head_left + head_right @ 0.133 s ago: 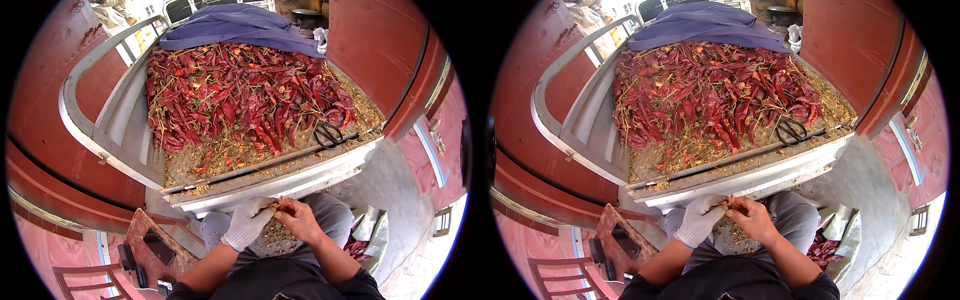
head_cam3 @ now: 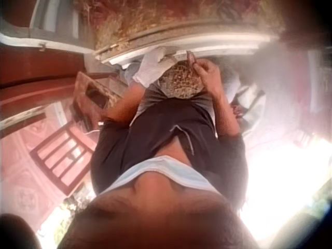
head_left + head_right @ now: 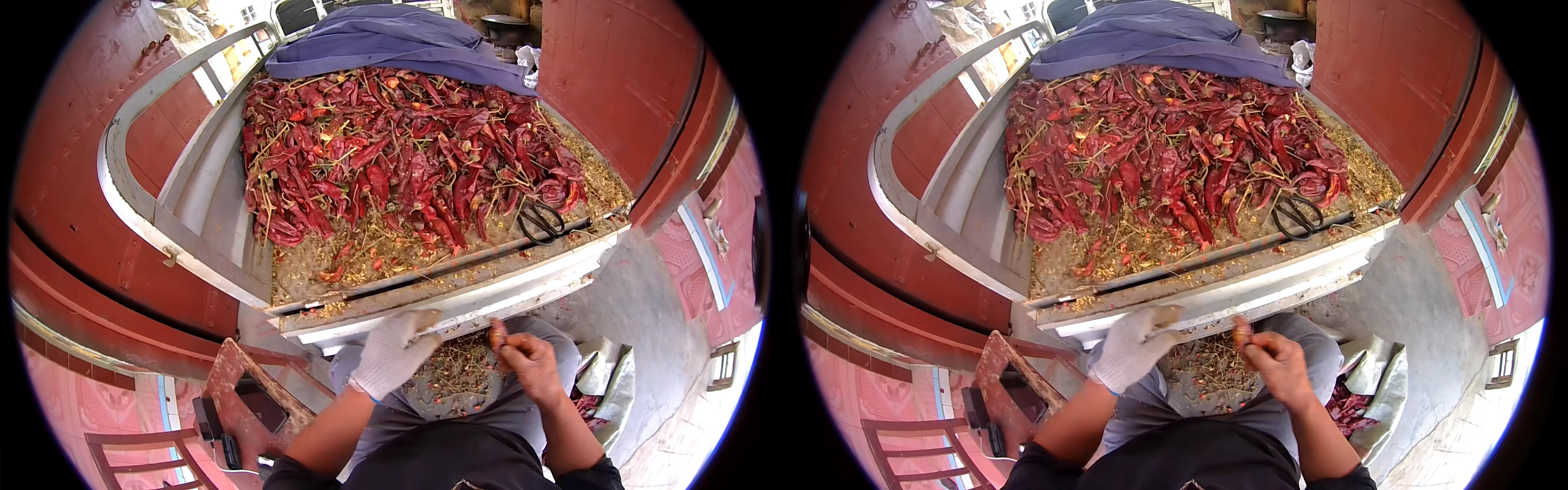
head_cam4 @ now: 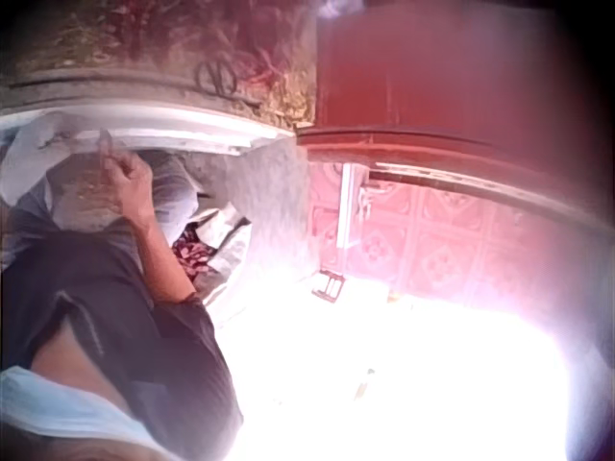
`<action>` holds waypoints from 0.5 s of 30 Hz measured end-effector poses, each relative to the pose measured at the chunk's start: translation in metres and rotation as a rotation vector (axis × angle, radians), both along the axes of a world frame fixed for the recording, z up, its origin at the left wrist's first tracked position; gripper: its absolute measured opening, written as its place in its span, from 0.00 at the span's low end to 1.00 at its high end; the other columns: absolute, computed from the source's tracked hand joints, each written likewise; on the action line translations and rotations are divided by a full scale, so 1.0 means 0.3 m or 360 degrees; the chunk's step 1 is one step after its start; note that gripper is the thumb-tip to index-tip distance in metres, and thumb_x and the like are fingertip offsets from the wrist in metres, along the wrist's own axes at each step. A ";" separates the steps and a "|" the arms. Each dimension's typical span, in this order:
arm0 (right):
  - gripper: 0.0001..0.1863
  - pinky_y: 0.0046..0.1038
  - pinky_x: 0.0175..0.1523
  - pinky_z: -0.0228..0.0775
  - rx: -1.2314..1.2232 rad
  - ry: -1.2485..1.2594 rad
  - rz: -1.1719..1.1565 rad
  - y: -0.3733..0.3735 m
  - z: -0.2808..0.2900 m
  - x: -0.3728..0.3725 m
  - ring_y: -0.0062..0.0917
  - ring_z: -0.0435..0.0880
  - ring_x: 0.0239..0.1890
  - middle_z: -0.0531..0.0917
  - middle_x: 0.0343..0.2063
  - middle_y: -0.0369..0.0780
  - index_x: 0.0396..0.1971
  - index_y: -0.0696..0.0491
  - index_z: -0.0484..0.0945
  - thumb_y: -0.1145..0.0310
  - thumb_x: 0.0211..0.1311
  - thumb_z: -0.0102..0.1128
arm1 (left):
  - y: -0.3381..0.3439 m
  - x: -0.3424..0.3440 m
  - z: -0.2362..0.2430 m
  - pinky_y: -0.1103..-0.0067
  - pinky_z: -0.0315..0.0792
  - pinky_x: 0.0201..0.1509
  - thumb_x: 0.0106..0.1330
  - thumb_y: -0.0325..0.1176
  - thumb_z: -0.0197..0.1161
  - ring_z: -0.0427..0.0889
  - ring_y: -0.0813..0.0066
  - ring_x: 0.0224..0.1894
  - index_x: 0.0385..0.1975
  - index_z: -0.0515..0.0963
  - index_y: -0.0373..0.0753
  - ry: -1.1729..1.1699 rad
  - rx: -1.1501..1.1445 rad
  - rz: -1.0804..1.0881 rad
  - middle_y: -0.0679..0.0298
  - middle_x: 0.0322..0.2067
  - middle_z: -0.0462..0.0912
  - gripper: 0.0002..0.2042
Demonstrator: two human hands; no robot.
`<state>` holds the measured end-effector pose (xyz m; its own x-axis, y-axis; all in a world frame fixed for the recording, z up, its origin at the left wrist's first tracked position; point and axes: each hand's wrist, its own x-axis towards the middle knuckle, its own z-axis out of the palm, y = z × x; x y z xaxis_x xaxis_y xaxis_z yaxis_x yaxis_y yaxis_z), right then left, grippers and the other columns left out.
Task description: The person sits in front of a large pile of dried red chili peppers and repeatedly picks up individual peppers, removes the stems by hand, and places the de-stemmed peppers into a sack on the ground.
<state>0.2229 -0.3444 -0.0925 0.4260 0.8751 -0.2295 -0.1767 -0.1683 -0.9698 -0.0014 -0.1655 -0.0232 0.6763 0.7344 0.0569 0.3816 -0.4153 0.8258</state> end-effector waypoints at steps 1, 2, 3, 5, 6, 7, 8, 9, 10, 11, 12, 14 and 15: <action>0.12 0.26 0.42 0.79 -0.0071 -0.0079 -0.0155 -0.074 -0.037 0.075 0.22 0.86 0.36 0.87 0.36 0.40 0.47 0.63 0.82 0.72 0.71 0.64 | 0.058 -0.034 0.013 0.67 0.78 0.56 0.63 0.35 0.69 0.86 0.56 0.49 0.45 0.86 0.36 0.0065 0.0394 0.0110 0.51 0.43 0.88 0.14; 0.12 0.26 0.41 0.78 -0.0166 -0.0175 -0.0324 -0.160 -0.086 0.155 0.22 0.85 0.35 0.86 0.35 0.40 0.47 0.63 0.82 0.71 0.70 0.64 | 0.119 -0.066 0.028 0.63 0.77 0.54 0.62 0.35 0.67 0.85 0.51 0.46 0.44 0.87 0.36 -0.0146 0.0563 0.0214 0.51 0.40 0.87 0.13; 0.12 0.27 0.40 0.78 -0.0289 -0.0297 -0.0504 -0.261 -0.136 0.237 0.22 0.85 0.34 0.86 0.34 0.40 0.47 0.63 0.82 0.71 0.70 0.64 | 0.205 -0.104 0.017 0.63 0.76 0.53 0.63 0.36 0.66 0.85 0.51 0.44 0.42 0.87 0.38 0.0165 0.0642 0.0407 0.51 0.39 0.87 0.12; 0.13 0.27 0.38 0.77 -0.0587 -0.0529 -0.0791 -0.476 -0.250 0.375 0.22 0.85 0.32 0.86 0.32 0.40 0.46 0.64 0.82 0.70 0.69 0.64 | 0.330 -0.140 0.007 0.60 0.76 0.50 0.64 0.38 0.65 0.84 0.50 0.43 0.41 0.88 0.41 0.0368 0.1164 0.0789 0.52 0.38 0.86 0.11; 0.14 0.27 0.37 0.77 -0.0760 -0.0665 -0.0866 -0.581 -0.308 0.424 0.22 0.84 0.30 0.86 0.31 0.41 0.46 0.64 0.82 0.69 0.68 0.64 | 0.384 -0.149 -0.006 0.59 0.76 0.50 0.64 0.38 0.65 0.84 0.49 0.43 0.41 0.88 0.41 0.0508 0.1214 0.0772 0.51 0.37 0.86 0.12; 0.14 0.28 0.35 0.76 -0.0910 -0.0824 -0.0885 -0.668 -0.362 0.449 0.23 0.84 0.29 0.85 0.30 0.41 0.45 0.65 0.82 0.69 0.68 0.64 | 0.432 -0.155 -0.010 0.59 0.76 0.51 0.64 0.39 0.65 0.84 0.49 0.43 0.41 0.88 0.42 0.0646 0.1270 0.0758 0.51 0.37 0.86 0.12; 0.14 0.28 0.34 0.76 -0.1030 -0.0989 -0.0858 -0.742 -0.407 0.449 0.23 0.84 0.28 0.85 0.29 0.41 0.45 0.65 0.82 0.68 0.68 0.63 | 0.470 -0.155 -0.011 0.58 0.76 0.51 0.64 0.40 0.65 0.84 0.48 0.44 0.42 0.88 0.42 0.0780 0.1324 0.0741 0.51 0.37 0.86 0.12; 0.16 0.29 0.37 0.77 -0.1081 -0.1175 -0.0820 -0.781 -0.437 0.436 0.24 0.85 0.31 0.86 0.31 0.43 0.47 0.66 0.82 0.69 0.67 0.64 | 0.497 -0.159 -0.012 0.58 0.76 0.51 0.65 0.40 0.65 0.84 0.47 0.44 0.42 0.88 0.42 0.0778 0.1286 0.0720 0.51 0.37 0.86 0.12; 0.17 0.30 0.39 0.78 -0.1136 -0.1364 -0.0791 -0.813 -0.456 0.418 0.26 0.86 0.33 0.87 0.33 0.45 0.49 0.67 0.81 0.70 0.66 0.64 | 0.520 -0.162 -0.014 0.58 0.76 0.51 0.65 0.40 0.65 0.84 0.47 0.43 0.42 0.88 0.42 0.0780 0.1247 0.0692 0.51 0.37 0.86 0.12; 0.18 0.31 0.41 0.79 -0.1030 -0.1337 -0.0861 -0.834 -0.479 0.408 0.27 0.86 0.35 0.87 0.34 0.46 0.51 0.67 0.81 0.71 0.65 0.64 | 0.532 -0.169 -0.011 0.58 0.76 0.52 0.65 0.40 0.65 0.84 0.47 0.43 0.42 0.88 0.42 0.0781 0.1209 0.0666 0.51 0.37 0.86 0.13; 0.18 0.30 0.41 0.79 -0.0956 -0.1254 -0.0877 -0.825 -0.480 0.408 0.27 0.86 0.35 0.87 0.35 0.46 0.51 0.67 0.81 0.72 0.65 0.63 | 0.540 -0.179 -0.005 0.59 0.76 0.51 0.65 0.40 0.65 0.84 0.47 0.44 0.42 0.88 0.41 0.0692 0.1173 0.0685 0.50 0.37 0.87 0.12; 0.19 0.29 0.42 0.80 -0.0810 -0.1095 -0.0906 -0.772 -0.431 0.388 0.27 0.86 0.34 0.87 0.36 0.46 0.52 0.67 0.81 0.73 0.65 0.63 | 0.543 -0.204 0.005 0.60 0.76 0.50 0.66 0.39 0.64 0.84 0.46 0.44 0.41 0.88 0.40 0.0516 0.1093 0.0721 0.50 0.38 0.87 0.12; 0.19 0.29 0.42 0.80 -0.0725 -0.0980 -0.0910 -0.682 -0.358 0.362 0.27 0.87 0.35 0.87 0.36 0.46 0.53 0.67 0.80 0.73 0.65 0.63 | 0.527 -0.217 0.005 0.67 0.76 0.47 0.67 0.36 0.64 0.85 0.57 0.40 0.40 0.86 0.36 0.0310 0.0990 0.0718 0.53 0.35 0.87 0.11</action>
